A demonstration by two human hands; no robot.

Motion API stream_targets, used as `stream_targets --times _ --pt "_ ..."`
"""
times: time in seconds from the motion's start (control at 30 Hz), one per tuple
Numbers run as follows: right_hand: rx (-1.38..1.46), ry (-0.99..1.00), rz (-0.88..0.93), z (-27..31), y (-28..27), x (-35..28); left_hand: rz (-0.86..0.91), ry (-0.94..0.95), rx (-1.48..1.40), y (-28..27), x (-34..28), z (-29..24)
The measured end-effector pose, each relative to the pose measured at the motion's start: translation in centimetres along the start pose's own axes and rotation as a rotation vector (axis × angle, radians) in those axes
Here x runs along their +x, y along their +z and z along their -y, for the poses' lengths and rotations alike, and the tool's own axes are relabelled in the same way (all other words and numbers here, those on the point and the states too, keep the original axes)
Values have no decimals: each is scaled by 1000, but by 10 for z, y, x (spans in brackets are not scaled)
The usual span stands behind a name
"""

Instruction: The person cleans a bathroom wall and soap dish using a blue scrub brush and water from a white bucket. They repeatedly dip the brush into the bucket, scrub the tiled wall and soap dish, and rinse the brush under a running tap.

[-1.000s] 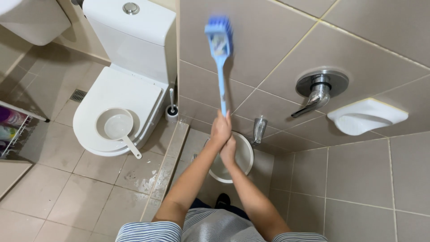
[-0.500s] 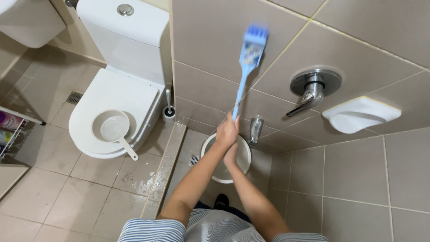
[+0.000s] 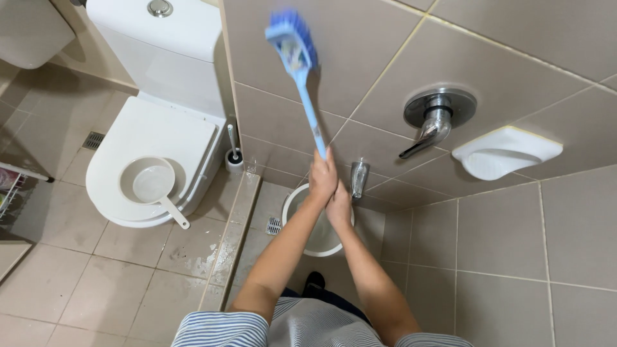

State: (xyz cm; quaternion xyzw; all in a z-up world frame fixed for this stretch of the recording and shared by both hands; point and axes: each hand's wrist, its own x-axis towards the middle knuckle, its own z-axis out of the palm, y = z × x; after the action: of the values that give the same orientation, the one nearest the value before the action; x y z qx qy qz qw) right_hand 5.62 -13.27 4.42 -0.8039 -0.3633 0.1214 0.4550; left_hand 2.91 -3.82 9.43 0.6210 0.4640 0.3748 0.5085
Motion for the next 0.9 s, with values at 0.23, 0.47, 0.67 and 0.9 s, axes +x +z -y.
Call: stream_targets --times 0.23,0.47,0.67,0.9 --pt "-348 80 187 -20 -14 -40 22 -285 -158 43 -23 132" --pt "-200 -137 -84 9 -35 -2 31 -46 -447 14 -5 -10" --pt "-455 -2 123 1 -44 -5 -11 -257 -433 60 -1 101" --pt "-448 -174 -5 38 -82 32 -80 -72 -613 58 21 2"
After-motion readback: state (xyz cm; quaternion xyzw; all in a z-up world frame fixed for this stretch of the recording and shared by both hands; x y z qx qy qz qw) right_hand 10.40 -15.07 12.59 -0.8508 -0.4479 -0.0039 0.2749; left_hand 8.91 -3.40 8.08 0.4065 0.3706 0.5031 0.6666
